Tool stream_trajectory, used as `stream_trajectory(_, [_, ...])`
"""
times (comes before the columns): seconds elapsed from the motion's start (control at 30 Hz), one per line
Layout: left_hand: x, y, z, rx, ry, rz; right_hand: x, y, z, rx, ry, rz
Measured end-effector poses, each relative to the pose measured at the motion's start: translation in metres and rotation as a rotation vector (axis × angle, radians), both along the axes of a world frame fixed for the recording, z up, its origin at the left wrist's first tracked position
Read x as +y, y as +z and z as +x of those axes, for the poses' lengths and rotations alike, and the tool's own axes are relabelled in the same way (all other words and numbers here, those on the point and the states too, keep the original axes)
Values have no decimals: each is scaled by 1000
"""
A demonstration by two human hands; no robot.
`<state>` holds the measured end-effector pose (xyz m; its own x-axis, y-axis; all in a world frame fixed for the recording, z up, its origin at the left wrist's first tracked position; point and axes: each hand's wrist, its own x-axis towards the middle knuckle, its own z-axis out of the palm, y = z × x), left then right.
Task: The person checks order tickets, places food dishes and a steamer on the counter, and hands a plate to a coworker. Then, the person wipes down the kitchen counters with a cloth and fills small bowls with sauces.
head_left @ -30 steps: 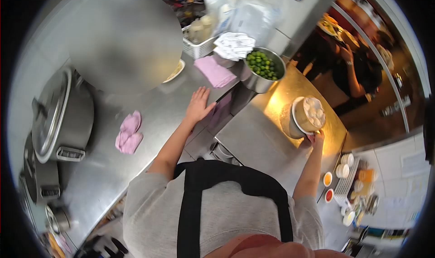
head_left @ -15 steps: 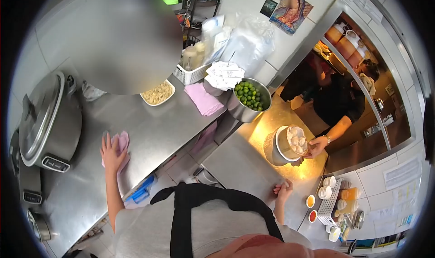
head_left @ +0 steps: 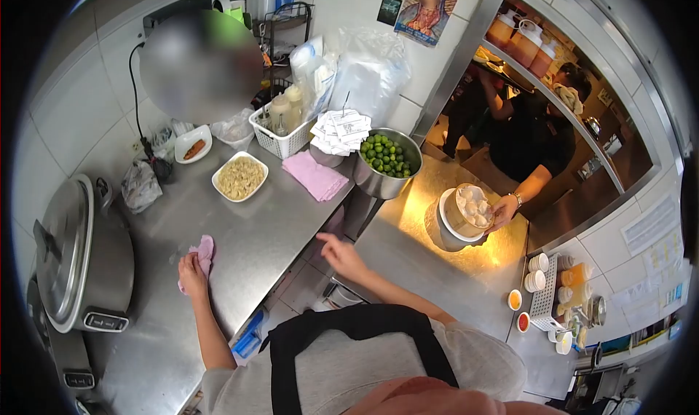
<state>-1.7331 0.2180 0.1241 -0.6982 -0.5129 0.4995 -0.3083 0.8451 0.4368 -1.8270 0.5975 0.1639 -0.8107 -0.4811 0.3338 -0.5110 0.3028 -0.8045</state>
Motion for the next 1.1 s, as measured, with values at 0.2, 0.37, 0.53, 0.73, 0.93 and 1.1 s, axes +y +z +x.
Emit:
stream_trajectory(0.2, [-12,7,-21,11,125,279,-11,-19,16,21,61,272])
stream_trajectory(0.37, [-12,6,-28,24,126,245,-11,-23,15,-26,35,372])
stream_trajectory(0.53, [-13,4,-31,31,120,257,-13,-23,17,-13,12,460])
stream_trajectory(0.73, [-13,3,-30,59,103,280,-17,-18,17,-26,36,526])
stream_trajectory(0.93, [-12,3,-28,109,86,239,-19,-12,18,-9,49,583])
stream_trajectory(1.1, [-12,0,-29,65,106,282,-17,-12,22,-3,47,614])
